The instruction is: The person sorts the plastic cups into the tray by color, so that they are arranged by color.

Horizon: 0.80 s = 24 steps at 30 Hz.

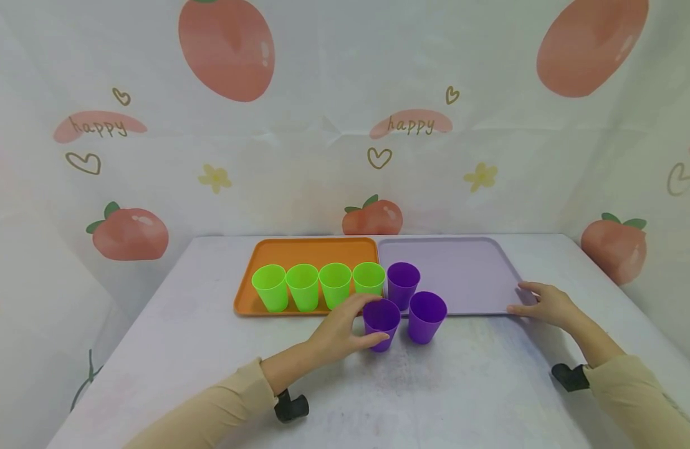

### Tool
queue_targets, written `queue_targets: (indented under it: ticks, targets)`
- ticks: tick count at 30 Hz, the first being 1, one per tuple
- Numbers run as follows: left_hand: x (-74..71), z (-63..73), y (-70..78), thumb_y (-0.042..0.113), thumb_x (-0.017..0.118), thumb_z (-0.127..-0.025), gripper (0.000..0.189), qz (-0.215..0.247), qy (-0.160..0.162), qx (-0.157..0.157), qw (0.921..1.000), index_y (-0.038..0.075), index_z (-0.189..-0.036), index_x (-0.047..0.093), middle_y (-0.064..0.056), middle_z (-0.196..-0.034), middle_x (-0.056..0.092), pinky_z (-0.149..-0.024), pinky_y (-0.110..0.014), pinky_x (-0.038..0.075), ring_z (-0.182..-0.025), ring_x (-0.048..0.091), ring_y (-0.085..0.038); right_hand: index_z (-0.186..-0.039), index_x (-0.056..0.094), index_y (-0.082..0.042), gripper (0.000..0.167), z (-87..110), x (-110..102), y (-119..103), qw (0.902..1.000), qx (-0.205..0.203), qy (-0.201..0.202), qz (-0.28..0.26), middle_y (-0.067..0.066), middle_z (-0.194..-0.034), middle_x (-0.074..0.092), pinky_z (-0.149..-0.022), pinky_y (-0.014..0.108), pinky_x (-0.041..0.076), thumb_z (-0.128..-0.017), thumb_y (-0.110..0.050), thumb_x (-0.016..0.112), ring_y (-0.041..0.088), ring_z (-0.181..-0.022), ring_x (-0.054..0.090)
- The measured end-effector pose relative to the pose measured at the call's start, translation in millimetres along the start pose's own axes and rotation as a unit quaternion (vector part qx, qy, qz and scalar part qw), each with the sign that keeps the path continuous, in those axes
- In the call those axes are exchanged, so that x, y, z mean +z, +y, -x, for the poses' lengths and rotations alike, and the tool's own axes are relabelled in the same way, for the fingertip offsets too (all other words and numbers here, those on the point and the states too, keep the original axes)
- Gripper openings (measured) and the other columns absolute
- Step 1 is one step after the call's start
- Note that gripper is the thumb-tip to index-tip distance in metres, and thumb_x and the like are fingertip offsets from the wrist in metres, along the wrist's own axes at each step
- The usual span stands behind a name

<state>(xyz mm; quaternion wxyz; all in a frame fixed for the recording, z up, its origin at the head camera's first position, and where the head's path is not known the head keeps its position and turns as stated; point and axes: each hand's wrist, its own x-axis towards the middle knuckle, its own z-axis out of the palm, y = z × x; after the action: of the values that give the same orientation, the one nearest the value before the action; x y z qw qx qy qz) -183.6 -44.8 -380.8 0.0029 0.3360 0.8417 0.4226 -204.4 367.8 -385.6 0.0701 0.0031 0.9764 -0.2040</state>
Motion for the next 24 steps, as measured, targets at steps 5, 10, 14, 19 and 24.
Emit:
queue_targets:
  ticks: [5,10,14,19,24]
  targets:
    - [0.1,-0.4,1.3,0.025,0.074,-0.079,0.057,-0.003,0.001,-0.001,1.0000,0.009,-0.128,0.051,-0.005,-0.126,0.057,-0.094,-0.028,0.052,-0.112,0.056,-0.016,-0.130,0.037,0.017,0.086,0.2,-0.6,-0.7,1.0000,0.004,-0.005,-0.001,0.045,-0.132,0.032,-0.091,0.063,0.043,-0.078,-0.042,0.071,0.059,-0.116,0.040]
    - [0.0,-0.7,1.5,0.026,0.074,-0.079,0.056,-0.008,-0.001,-0.002,1.0000,0.009,-0.127,0.051,-0.005,-0.125,0.057,-0.093,-0.028,0.052,-0.111,0.056,-0.016,-0.131,0.036,0.017,0.087,1.0,-1.5,-2.4,0.9999,0.007,-0.011,-0.005,0.045,-0.132,0.031,-0.092,0.064,0.042,-0.079,-0.042,0.071,0.059,-0.118,0.038]
    - [-1.0,-0.7,2.5,0.025,0.074,-0.079,0.055,-0.007,-0.002,-0.003,1.0000,0.009,-0.126,0.051,-0.004,-0.124,0.057,-0.092,-0.029,0.052,-0.110,0.057,-0.016,-0.131,0.036,0.017,0.087,1.7,-1.9,-3.0,0.9999,0.005,-0.010,-0.006,0.045,-0.132,0.031,-0.092,0.063,0.042,-0.078,-0.042,0.071,0.059,-0.117,0.039]
    - [-3.2,-1.5,3.8,0.021,0.074,-0.079,0.052,-0.004,0.004,0.010,0.9999,0.007,-0.124,0.052,-0.006,-0.121,0.058,-0.091,-0.027,0.053,-0.108,0.058,-0.017,-0.130,0.036,0.017,0.088,1.7,-2.0,-2.5,0.9999,0.003,-0.008,-0.006,0.045,-0.132,0.032,-0.092,0.064,0.042,-0.078,-0.043,0.071,0.059,-0.117,0.039]
    - [-6.9,-2.2,5.2,0.020,0.074,-0.078,0.052,-0.005,0.007,0.017,0.9998,0.007,-0.123,0.051,-0.006,-0.120,0.059,-0.090,-0.026,0.054,-0.107,0.059,-0.017,-0.131,0.036,0.017,0.088,1.2,-1.9,-2.0,0.9999,0.003,-0.009,-0.007,0.045,-0.132,0.032,-0.093,0.064,0.041,-0.078,-0.044,0.071,0.059,-0.118,0.038]
